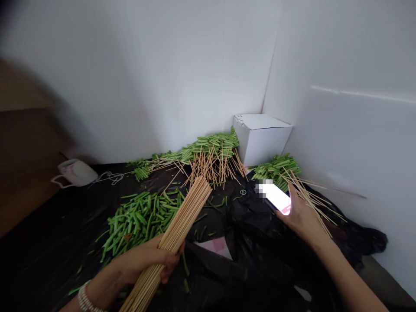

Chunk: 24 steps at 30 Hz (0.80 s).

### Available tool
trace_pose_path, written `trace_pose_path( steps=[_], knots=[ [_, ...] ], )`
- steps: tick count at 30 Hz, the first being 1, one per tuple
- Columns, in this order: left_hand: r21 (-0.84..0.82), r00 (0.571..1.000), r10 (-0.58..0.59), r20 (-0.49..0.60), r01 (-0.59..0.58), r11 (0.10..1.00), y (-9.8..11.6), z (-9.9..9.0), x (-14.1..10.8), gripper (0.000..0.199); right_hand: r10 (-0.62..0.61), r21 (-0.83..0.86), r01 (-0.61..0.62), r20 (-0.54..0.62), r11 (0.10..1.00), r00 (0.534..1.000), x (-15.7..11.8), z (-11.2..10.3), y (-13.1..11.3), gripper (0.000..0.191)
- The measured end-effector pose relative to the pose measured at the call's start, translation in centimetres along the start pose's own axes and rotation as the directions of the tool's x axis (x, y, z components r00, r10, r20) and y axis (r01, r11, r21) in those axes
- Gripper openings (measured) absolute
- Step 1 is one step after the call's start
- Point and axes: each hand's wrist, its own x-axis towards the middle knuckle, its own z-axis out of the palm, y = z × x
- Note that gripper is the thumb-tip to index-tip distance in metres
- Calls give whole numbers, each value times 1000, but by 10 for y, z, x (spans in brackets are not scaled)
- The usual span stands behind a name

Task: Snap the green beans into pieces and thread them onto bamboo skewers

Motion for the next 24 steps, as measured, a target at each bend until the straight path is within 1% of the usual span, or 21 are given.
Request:
trace_pose_path(
  steps=[2, 4, 6, 8, 9, 11, 13, 14, 16, 18, 19, 20, 21, 22, 24],
  knots=[
    [12, 1000, -22, -23, 22, 1000, 0, 0, 2, 23, -54, -36, 56, 53, 998, 997, -3, -3, -1, 78],
    [32, 998, -45, -49, 47, 998, 2, 0, 4, 24, -94, -47, 98, 80, 994, 992, -12, -6, -10, 65],
    [58, 996, -56, -67, 60, 997, 6, 0, 7, 24, -153, 12, 153, 75, 988, 985, -28, -9, -28, 55],
    [87, 996, -61, -60, 67, 994, 13, 4, 12, 24, -254, 131, 239, 106, 962, 961, -51, -9, -52, 49],
    [106, 997, -61, -47, 66, 992, 18, 7, 16, 23, -305, 183, 274, 173, 944, 936, -63, -9, -65, 48],
    [145, 999, -51, -10, 52, 988, 28, 16, 27, 21, -372, 248, 304, 304, 920, 877, -85, -8, -89, 51],
    [172, 998, -46, 38, 39, 984, 38, 29, 41, 23, -405, 266, 314, 441, 911, 801, -100, -8, -108, 56],
    [179, 996, -52, 67, 40, 983, 42, 36, 49, 26, -399, 260, 305, 511, 916, 761, -103, -9, -115, 57],
    [190, 994, -16, 106, -5, 982, 49, 50, 69, 29, -357, 218, 284, 623, 934, 696, -103, -13, -127, 58],
    [276, 992, 12, 126, -47, 960, 52, 60, 91, 26, -315, 167, 279, 685, 946, 656, -99, -18, -135, 59],
    [365, 994, 23, 106, -60, 929, 53, 63, 103, 28, -305, 154, 280, 700, 947, 645, -97, -20, -137, 59],
    [476, 997, 38, 68, -66, 877, 52, 65, 115, 29, -296, 144, 280, 711, 949, 638, -95, -22, -139, 59],
    [596, 998, 65, 0, -52, 802, 52, 66, 128, 29, -290, 137, 280, 717, 950, 634, -94, -23, -140, 59],
    [713, 991, 109, -83, -17, 701, 50, 65, 140, 29, -287, 133, 280, 718, 951, 634, -94, -23, -139, 59],
    [782, 973, 160, -168, 33, 622, 49, 63, 163, 34, -288, 128, 284, 709, 950, 644, -96, -21, -135, 58]
  ],
)
